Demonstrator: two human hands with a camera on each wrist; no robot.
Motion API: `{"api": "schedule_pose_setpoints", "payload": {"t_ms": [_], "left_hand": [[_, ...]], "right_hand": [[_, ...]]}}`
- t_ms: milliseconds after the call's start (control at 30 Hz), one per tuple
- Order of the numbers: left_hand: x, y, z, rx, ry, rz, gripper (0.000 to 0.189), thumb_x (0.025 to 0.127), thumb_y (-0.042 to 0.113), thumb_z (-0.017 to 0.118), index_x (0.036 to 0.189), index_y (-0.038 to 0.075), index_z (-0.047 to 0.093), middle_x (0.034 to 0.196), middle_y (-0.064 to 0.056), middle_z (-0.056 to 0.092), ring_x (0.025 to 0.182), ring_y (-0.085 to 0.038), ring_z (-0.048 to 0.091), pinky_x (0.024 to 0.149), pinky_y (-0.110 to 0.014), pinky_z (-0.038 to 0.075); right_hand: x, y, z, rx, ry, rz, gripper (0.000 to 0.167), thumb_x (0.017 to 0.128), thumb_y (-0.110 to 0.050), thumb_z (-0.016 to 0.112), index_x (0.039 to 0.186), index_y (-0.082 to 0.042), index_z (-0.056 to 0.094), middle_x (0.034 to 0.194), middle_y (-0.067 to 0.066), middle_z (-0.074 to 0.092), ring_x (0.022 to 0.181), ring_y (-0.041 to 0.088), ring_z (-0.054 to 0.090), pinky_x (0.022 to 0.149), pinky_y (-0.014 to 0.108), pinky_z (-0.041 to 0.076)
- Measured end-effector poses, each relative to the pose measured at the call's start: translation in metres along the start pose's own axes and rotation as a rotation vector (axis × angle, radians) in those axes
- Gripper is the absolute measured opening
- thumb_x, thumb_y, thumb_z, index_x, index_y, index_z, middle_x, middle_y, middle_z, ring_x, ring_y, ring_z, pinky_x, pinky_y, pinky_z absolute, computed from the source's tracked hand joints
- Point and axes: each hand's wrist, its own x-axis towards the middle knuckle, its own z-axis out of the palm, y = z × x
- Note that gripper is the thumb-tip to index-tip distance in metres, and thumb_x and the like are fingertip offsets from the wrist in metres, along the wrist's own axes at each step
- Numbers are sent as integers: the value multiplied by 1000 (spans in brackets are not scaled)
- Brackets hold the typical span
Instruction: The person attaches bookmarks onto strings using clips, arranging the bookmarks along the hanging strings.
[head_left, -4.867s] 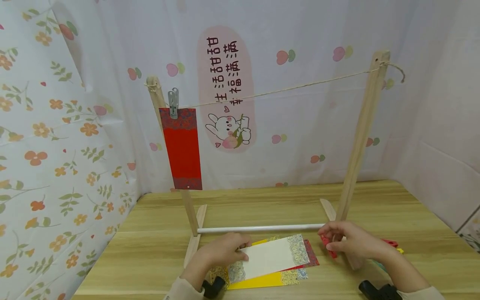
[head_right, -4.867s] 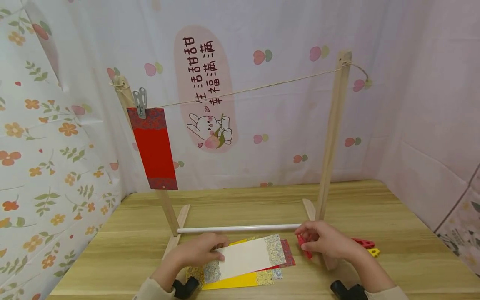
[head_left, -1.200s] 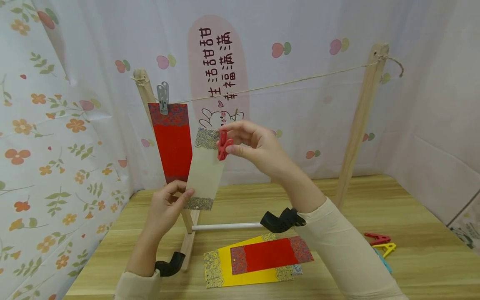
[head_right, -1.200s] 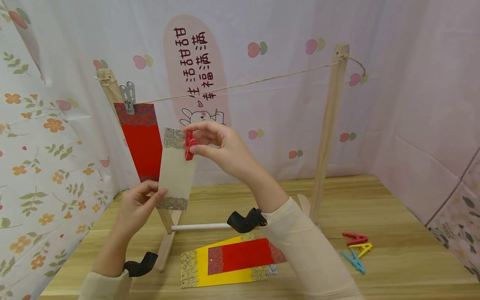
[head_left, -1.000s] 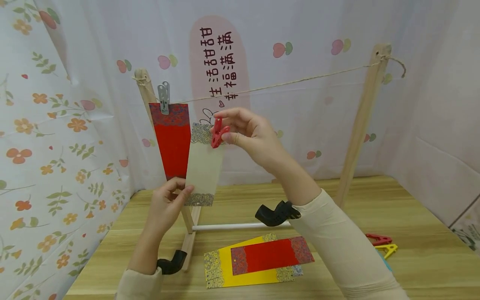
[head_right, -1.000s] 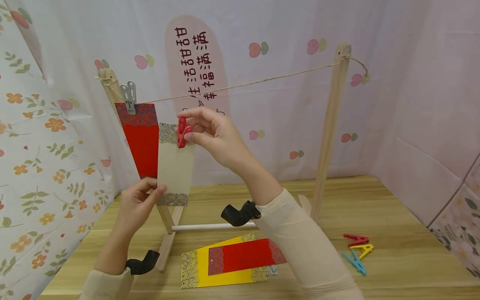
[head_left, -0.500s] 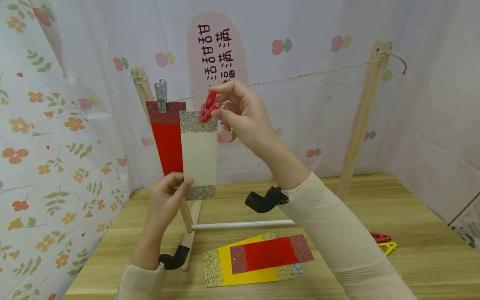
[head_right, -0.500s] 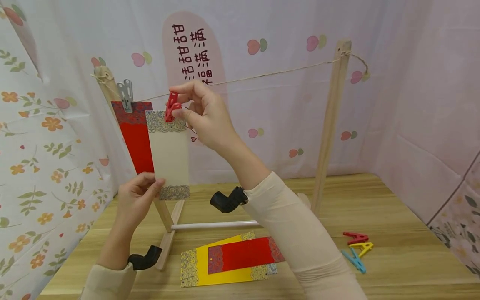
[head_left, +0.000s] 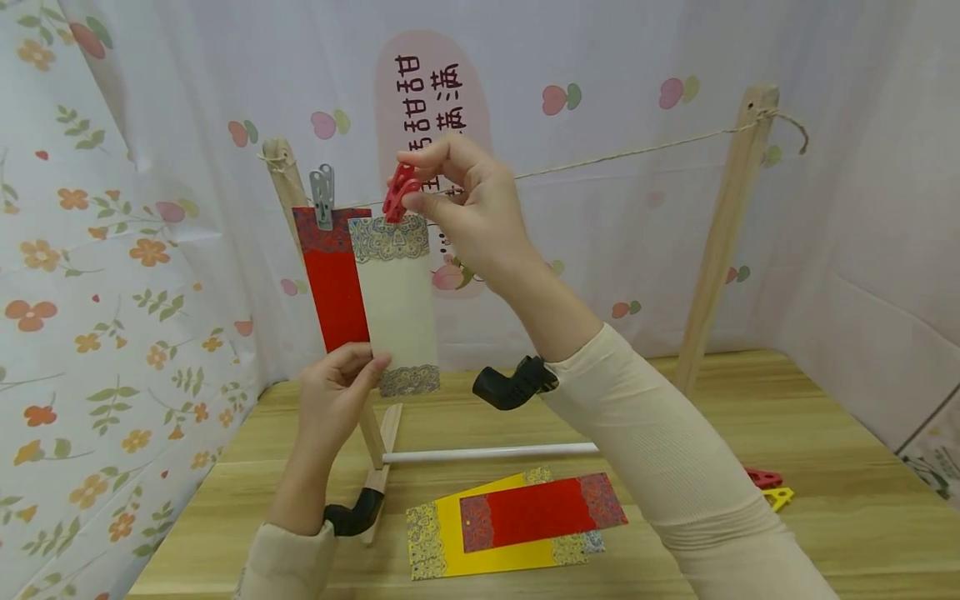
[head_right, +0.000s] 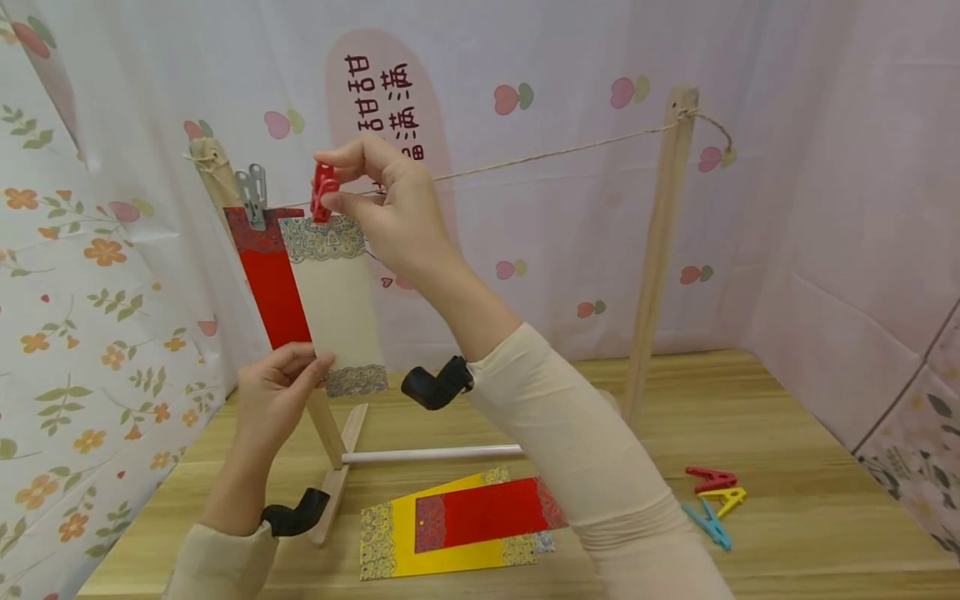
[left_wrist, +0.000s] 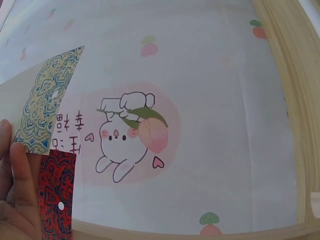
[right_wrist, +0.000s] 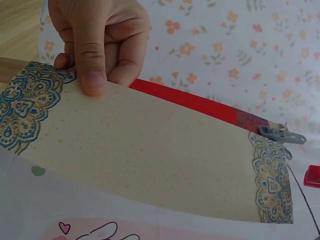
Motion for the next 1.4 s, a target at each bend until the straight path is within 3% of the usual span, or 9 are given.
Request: {"api": "schedule_pose_setpoints", "payload": {"t_ms": [200,400,567,833,1233,1400], "left_hand": [[3,0,4,-11,-13,-7,5,84,-10,71,87,-5,70,69,-20,66,58,-2,56,60,-12,50],[4,0,5,-12,-3,-26,4,84,-9,71,88,-8,70,71,-22,67,58,-1,56,61,-11,51],[5,-1,6,1,6,-10,4,85,-8,71,88,-6,71,69,-20,67,58,1,55,60,-11,50],[7,-1,7,19,9,-26,3,86,-4,72,88,-7,71,71,-21,69,59,0,59,64,-11,53],[8,1,10,-14,12,10,4,85,-10,70,86,-6,71,69,-22,67,58,-1,57,61,-11,50],[8,0,11,-23,17,4,4,85,-10,70,87,-6,71,70,-23,67,59,1,59,62,-11,52]], "right_hand": [[9,-2,6,-58,16,-9,20,89,9,65,109,4,63,112,18,69,98,17,62,82,29,58],[16,-3,10,-68,26,-10,21,90,8,65,110,4,65,102,17,68,96,17,64,70,25,54],[21,-4,13,-94,34,-27,20,90,7,66,110,4,65,101,18,69,95,17,63,74,23,50],[23,-4,15,-160,12,63,20,90,4,68,110,1,65,97,17,70,95,15,59,72,22,48],[25,-1,13,-217,-4,78,20,90,5,67,109,0,66,90,14,69,97,14,59,62,21,40],[24,1,13,-223,-21,88,20,90,5,67,109,0,66,89,14,68,89,15,59,58,21,37]]}}
